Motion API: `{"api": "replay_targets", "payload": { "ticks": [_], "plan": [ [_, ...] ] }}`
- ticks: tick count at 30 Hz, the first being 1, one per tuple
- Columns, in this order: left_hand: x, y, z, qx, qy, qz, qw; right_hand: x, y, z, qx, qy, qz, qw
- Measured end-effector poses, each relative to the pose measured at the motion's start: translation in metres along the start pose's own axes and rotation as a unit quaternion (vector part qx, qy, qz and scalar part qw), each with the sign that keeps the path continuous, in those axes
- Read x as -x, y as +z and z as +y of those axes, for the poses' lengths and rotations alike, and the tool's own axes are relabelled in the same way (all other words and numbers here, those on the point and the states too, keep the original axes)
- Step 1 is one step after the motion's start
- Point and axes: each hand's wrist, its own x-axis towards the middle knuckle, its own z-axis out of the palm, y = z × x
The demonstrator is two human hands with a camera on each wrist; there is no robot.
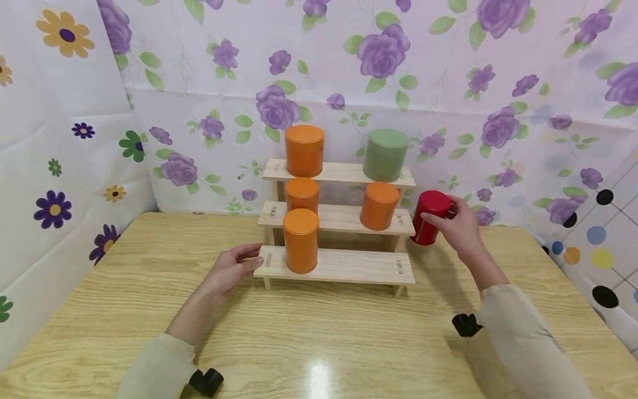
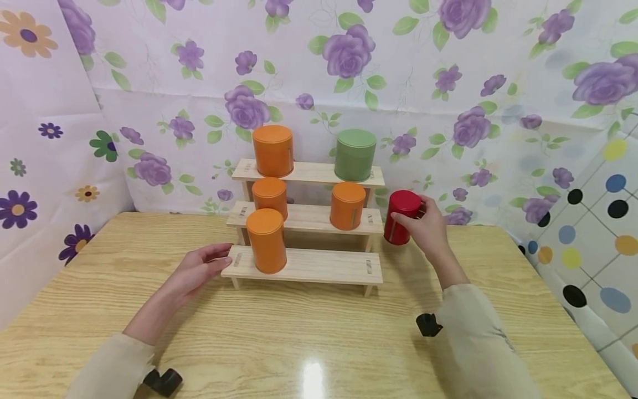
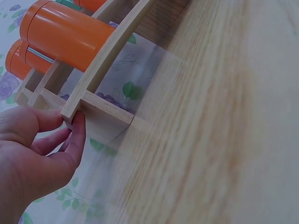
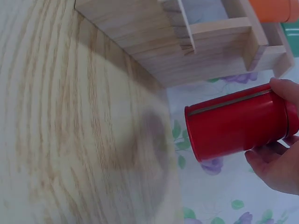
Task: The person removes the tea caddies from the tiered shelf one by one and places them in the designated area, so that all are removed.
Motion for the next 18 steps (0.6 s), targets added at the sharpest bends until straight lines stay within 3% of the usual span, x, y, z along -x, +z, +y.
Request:
{"api": "replay_targets", "payload": {
  "ticks": [18],
  "plan": [
    [0.0, 0.001, -0.002, -0.005, 0.013, 0.004, 0.9999, -0.027, 0.004, 0.021, -0.005, 0.065, -0.002, 0.9979]
  ]
}}
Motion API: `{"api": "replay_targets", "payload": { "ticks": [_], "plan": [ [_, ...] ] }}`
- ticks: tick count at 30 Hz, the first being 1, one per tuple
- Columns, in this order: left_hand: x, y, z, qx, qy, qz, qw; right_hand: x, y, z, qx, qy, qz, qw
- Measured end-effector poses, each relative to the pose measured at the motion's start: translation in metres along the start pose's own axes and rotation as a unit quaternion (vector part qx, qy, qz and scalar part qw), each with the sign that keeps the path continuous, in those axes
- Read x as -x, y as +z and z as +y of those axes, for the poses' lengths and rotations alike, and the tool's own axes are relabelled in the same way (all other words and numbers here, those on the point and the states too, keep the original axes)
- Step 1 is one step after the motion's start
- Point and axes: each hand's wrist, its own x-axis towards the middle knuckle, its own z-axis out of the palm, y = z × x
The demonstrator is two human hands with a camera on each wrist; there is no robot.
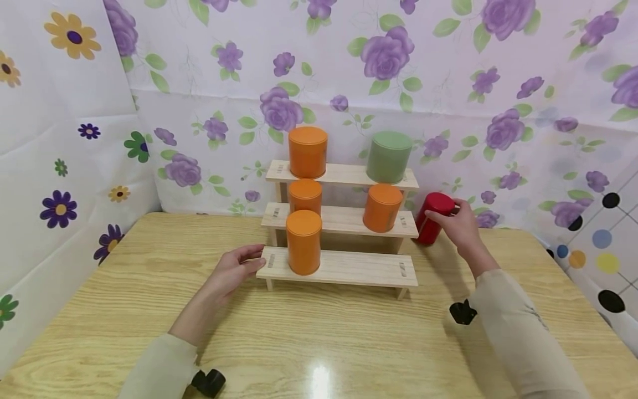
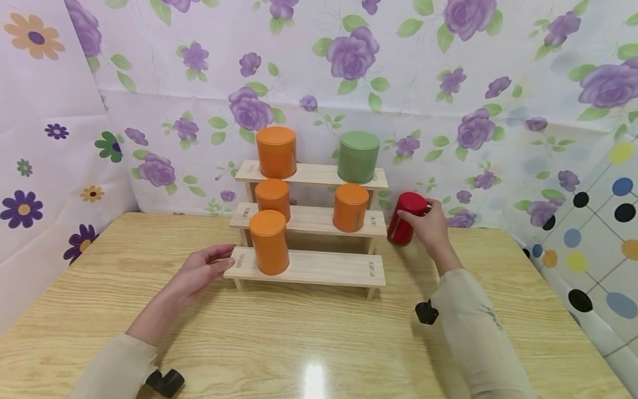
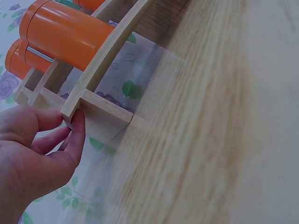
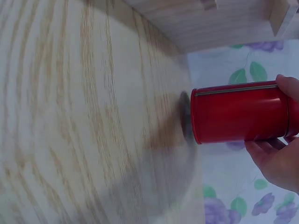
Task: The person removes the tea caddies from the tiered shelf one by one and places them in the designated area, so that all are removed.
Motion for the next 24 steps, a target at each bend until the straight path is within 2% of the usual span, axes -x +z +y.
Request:
{"api": "replay_targets", "payload": {
  "ticks": [10, 24],
  "plan": [
    [0.001, -0.001, 0.0, -0.002, 0.0, -0.004, 1.0, -0.005, -0.004, 0.009, 0.0, 0.009, -0.002, 1.0],
    [0.0, -0.001, 0.0, -0.005, -0.001, -0.002, 1.0, -0.008, -0.007, 0.015, 0.01, 0.003, -0.021, 0.9997]
  ]
}}
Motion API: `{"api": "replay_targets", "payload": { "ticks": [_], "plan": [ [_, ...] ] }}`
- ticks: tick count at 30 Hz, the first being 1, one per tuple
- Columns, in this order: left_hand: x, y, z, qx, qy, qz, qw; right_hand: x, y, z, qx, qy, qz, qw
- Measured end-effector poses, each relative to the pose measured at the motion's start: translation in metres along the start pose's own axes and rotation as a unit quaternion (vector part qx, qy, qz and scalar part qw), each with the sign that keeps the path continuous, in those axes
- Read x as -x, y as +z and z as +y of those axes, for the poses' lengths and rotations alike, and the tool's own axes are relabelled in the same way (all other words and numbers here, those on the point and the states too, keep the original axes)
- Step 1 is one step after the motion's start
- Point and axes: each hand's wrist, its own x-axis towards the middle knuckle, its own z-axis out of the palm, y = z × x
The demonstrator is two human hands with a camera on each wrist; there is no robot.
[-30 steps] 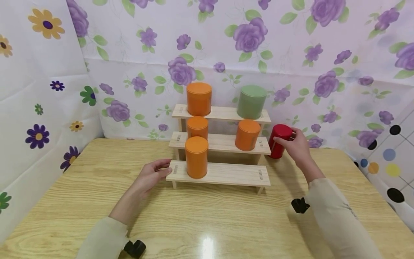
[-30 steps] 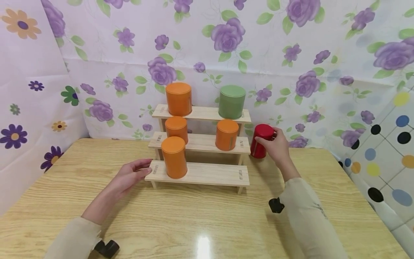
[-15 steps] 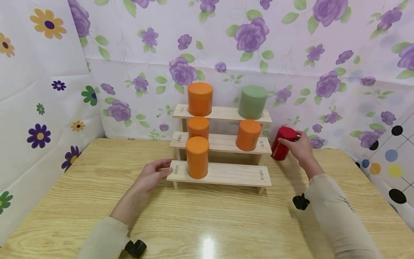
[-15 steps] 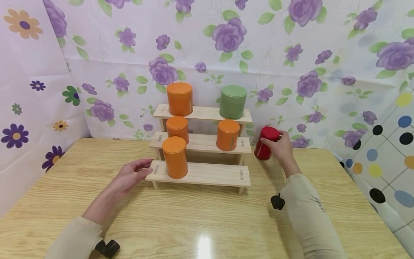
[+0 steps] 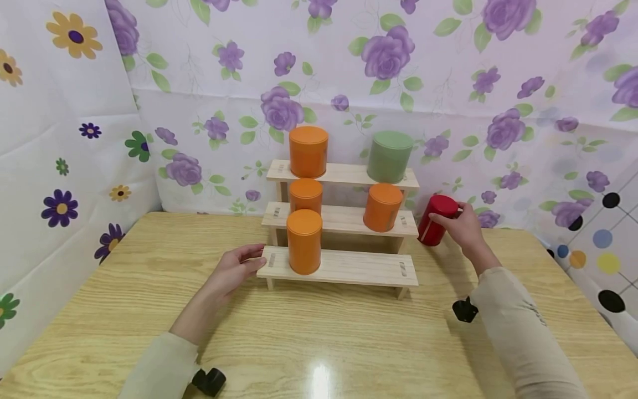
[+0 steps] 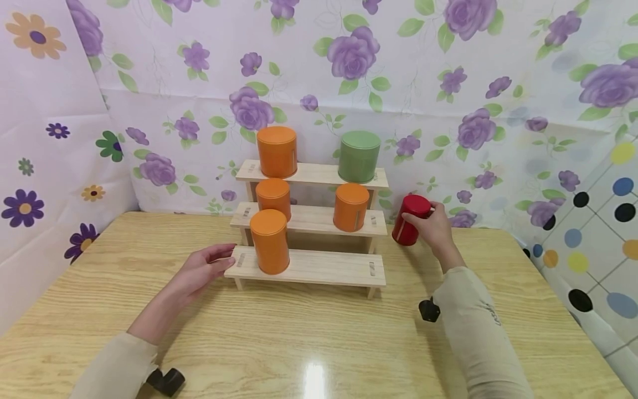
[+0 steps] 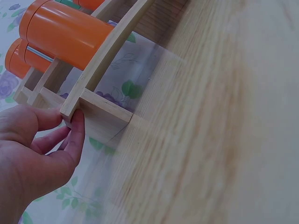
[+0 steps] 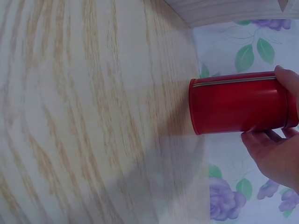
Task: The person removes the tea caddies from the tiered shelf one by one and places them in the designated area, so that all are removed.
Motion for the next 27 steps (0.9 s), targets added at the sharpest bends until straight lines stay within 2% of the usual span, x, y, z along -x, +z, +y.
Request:
{"api": "replay_targets", "payload": {
  "ticks": [7, 17, 27],
  "plan": [
    [0.0, -0.001, -0.001, -0.001, -0.001, 0.003, 1.0, 0.002, -0.001, -0.004, 0.006, 0.0, -0.024, 0.9997],
    [0.0, 0.0, 0.001, 0.001, -0.006, 0.001, 1.0, 0.014, -0.015, -0.014, 0.025, 0.007, -0.068, 0.9973],
    [0.001, 0.0, 0.0, 0.001, -0.006, 0.001, 1.0, 0.029, -0.028, -0.028, 0.041, -0.018, -0.059, 0.9973]
  ]
}}
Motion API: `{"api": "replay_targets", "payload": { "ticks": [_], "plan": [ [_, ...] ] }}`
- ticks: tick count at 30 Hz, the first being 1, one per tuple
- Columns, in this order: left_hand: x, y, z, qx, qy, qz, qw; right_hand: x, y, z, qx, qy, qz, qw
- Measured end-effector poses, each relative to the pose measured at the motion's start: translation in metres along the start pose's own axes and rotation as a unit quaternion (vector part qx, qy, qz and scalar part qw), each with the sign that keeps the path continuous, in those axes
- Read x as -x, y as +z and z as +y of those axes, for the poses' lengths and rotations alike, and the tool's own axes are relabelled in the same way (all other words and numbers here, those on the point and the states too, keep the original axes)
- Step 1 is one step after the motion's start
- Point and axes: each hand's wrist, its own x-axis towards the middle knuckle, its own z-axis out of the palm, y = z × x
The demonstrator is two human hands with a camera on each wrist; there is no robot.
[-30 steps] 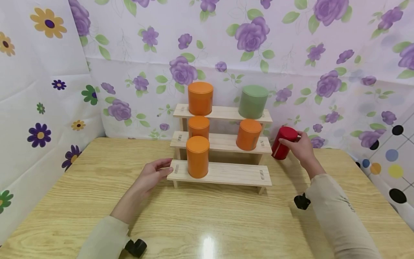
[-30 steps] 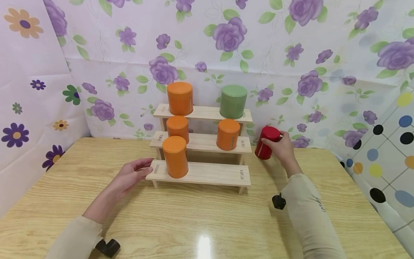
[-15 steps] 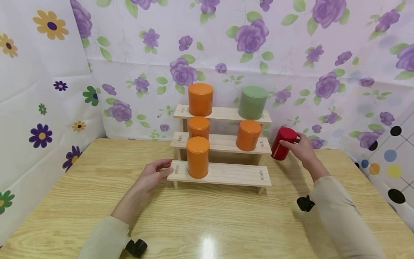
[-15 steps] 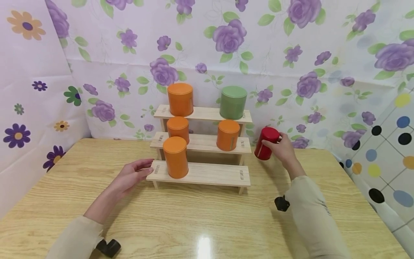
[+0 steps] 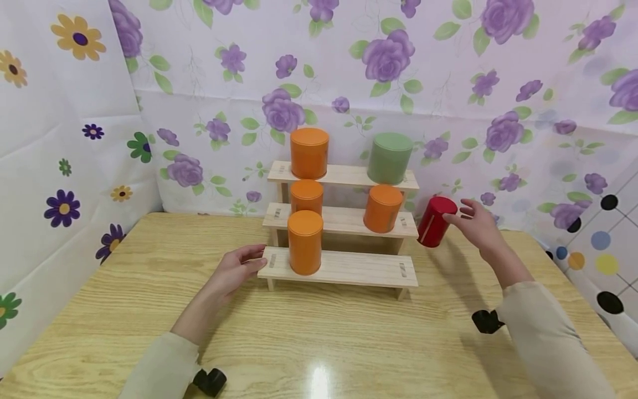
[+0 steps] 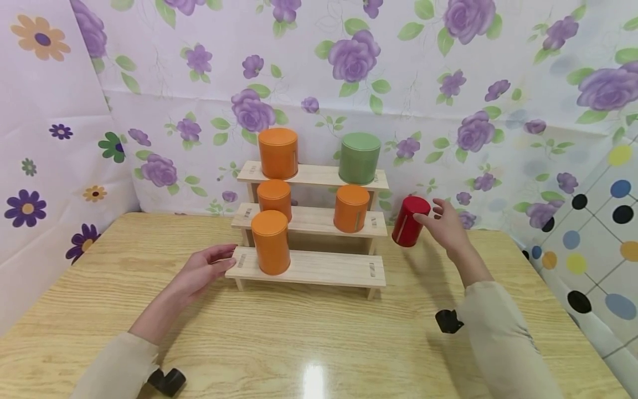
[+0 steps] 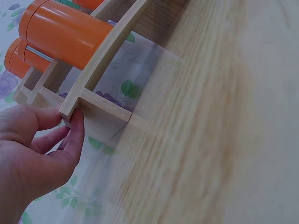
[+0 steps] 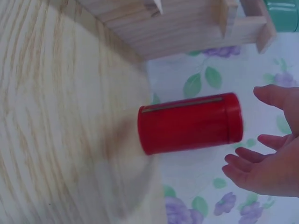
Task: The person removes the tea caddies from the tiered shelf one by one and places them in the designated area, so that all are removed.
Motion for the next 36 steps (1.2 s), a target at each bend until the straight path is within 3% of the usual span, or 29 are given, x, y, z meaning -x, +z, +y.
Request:
{"api": "replay_targets", "payload": {
  "ticks": [18, 28, 36],
  "plan": [
    [0.0, 0.0, -0.001, 0.007, 0.003, 0.0, 1.0, 0.04, 0.006, -0.053, -0.002, -0.102, 0.027, 0.9944],
    [0.002, -0.002, -0.002, 0.008, -0.001, 0.002, 1.0, 0.044, 0.034, -0.088, -0.061, -0.15, 0.065, 0.9847],
    [-0.001, -0.001, -0.002, 0.014, -0.006, 0.003, 0.9999, 0.046, 0.05, -0.113, -0.083, -0.181, 0.029, 0.9796]
  ]
}}
